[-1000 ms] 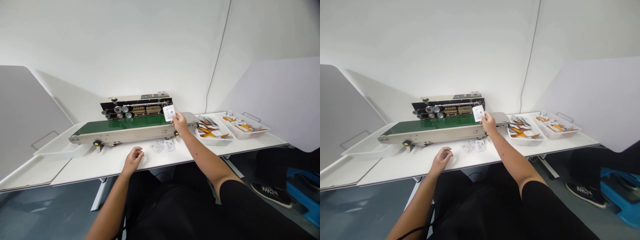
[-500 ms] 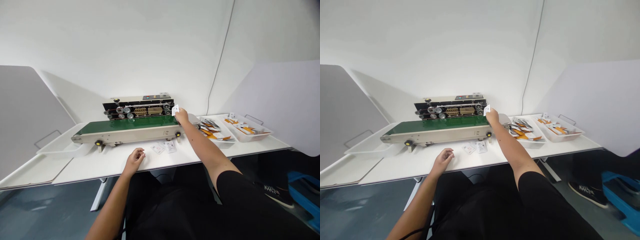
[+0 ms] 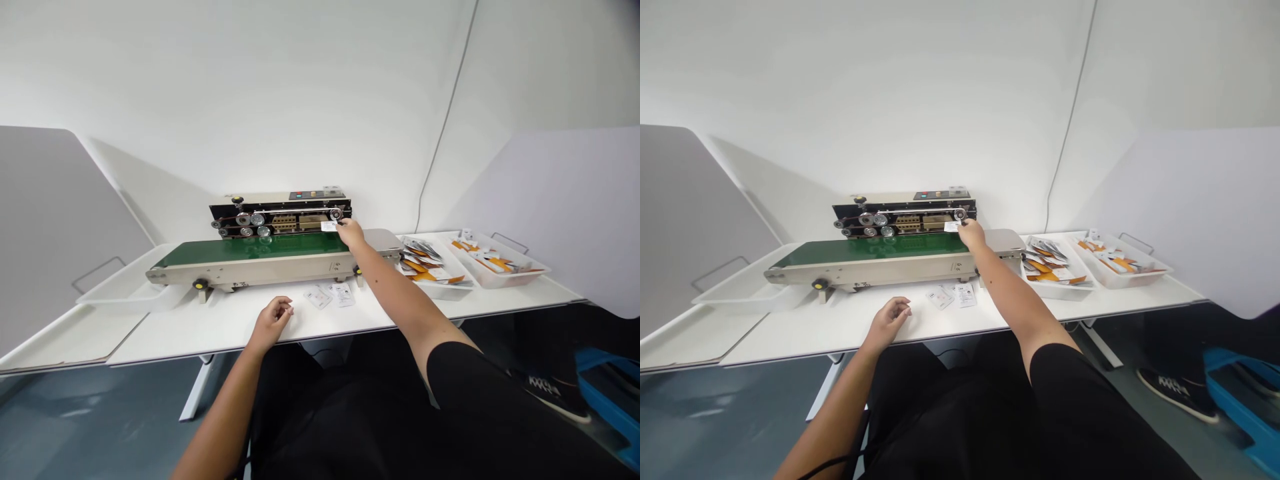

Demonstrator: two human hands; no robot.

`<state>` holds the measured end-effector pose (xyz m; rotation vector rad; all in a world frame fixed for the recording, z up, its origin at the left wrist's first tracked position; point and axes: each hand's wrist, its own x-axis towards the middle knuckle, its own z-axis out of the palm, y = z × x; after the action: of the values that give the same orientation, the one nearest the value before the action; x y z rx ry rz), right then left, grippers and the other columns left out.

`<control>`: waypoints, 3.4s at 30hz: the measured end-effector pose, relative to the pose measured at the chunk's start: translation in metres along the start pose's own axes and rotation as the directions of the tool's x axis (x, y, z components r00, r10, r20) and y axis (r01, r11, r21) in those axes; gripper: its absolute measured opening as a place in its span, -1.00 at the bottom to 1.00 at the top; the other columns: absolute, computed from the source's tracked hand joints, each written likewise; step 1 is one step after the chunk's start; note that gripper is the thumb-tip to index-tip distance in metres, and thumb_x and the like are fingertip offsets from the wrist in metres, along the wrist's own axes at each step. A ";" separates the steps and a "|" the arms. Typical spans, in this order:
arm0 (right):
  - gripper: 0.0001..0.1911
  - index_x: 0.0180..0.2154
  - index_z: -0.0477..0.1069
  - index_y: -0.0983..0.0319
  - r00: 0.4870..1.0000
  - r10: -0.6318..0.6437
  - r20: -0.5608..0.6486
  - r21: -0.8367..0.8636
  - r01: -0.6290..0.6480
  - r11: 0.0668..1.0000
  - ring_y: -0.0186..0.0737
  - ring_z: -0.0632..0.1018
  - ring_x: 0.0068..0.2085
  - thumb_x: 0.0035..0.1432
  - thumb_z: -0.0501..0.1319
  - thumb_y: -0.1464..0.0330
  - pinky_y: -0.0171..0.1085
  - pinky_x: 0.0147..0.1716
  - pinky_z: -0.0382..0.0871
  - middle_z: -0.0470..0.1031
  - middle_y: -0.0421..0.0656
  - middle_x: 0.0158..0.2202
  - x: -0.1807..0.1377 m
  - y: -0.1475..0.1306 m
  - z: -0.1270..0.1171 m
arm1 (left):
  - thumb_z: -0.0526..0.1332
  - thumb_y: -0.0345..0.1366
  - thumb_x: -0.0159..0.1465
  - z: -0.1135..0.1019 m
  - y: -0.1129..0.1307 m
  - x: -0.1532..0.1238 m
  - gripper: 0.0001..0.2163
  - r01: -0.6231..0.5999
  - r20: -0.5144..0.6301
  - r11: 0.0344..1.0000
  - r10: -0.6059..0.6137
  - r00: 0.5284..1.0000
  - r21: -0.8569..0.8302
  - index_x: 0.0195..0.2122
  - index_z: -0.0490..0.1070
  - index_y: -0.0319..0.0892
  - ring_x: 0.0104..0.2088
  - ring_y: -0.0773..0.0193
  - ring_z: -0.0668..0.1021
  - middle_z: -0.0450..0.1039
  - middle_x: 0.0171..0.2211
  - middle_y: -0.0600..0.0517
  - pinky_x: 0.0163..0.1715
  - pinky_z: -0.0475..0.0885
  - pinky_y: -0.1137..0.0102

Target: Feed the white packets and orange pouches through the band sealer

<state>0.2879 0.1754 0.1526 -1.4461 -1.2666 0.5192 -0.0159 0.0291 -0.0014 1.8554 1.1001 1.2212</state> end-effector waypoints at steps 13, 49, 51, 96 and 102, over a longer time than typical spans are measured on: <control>-0.29 0.26 0.36 0.20 0.670 -0.324 0.668 -0.289 0.635 0.717 0.27 0.22 0.37 0.19 0.33 0.01 0.17 0.29 0.14 0.24 0.12 0.37 -0.208 0.079 0.074 | 0.25 -0.15 0.33 0.001 0.004 -0.001 -0.78 -0.014 0.026 0.999 0.013 1.000 0.038 -0.08 0.43 -0.12 -0.30 0.21 0.59 0.55 -0.33 0.05 -0.29 0.45 0.38; -0.63 -0.09 0.46 0.15 0.731 -0.235 0.641 0.336 0.007 0.942 -0.32 0.50 -0.38 0.11 0.39 0.16 -0.35 -0.37 0.37 0.53 -0.25 -0.29 -0.200 0.093 0.052 | 0.25 -0.13 0.31 0.002 0.016 -0.003 -0.71 -0.073 0.124 0.980 0.051 0.991 0.184 0.01 0.45 -0.12 -0.47 0.31 0.38 0.27 -0.50 0.18 -0.38 0.31 0.44; -0.62 -0.08 0.42 0.13 0.736 -0.206 0.645 0.325 -0.020 0.945 -0.36 0.43 -0.46 0.12 0.38 0.12 -0.37 -0.46 0.31 0.47 -0.29 -0.36 -0.199 0.095 0.053 | 0.26 -0.12 0.31 0.002 0.013 -0.003 -0.75 -0.055 0.106 0.984 0.037 0.994 0.168 -0.07 0.45 -0.13 -0.46 0.31 0.40 0.30 -0.49 0.16 -0.39 0.32 0.44; -0.54 -0.21 0.55 0.25 0.856 0.023 0.516 0.423 -0.278 0.862 -0.29 0.51 -0.47 -0.09 0.48 0.11 -0.37 -0.55 0.33 0.55 -0.19 -0.41 -0.165 0.080 0.044 | 0.23 -0.09 0.32 0.001 0.011 -0.003 -0.73 -0.004 0.010 1.000 0.004 1.000 -0.028 -0.06 0.37 -0.13 -0.32 0.23 0.57 0.51 -0.38 0.06 -0.27 0.41 0.37; -0.65 -0.05 0.50 0.24 0.998 0.034 0.050 0.636 -0.058 0.770 -0.38 0.51 -0.47 0.12 0.33 0.27 -0.47 -0.57 0.28 0.58 -0.19 -0.34 -0.070 0.030 -0.010 | 0.24 -0.12 0.31 0.001 0.009 -0.002 -0.73 -0.006 0.012 0.999 0.006 1.000 -0.031 -0.05 0.37 -0.14 -0.29 0.21 0.58 0.53 -0.36 0.04 -0.25 0.42 0.36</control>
<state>0.2857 0.1139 0.1070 -0.8857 -0.9403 0.9131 -0.0128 0.0235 0.0046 1.8415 1.0643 1.2225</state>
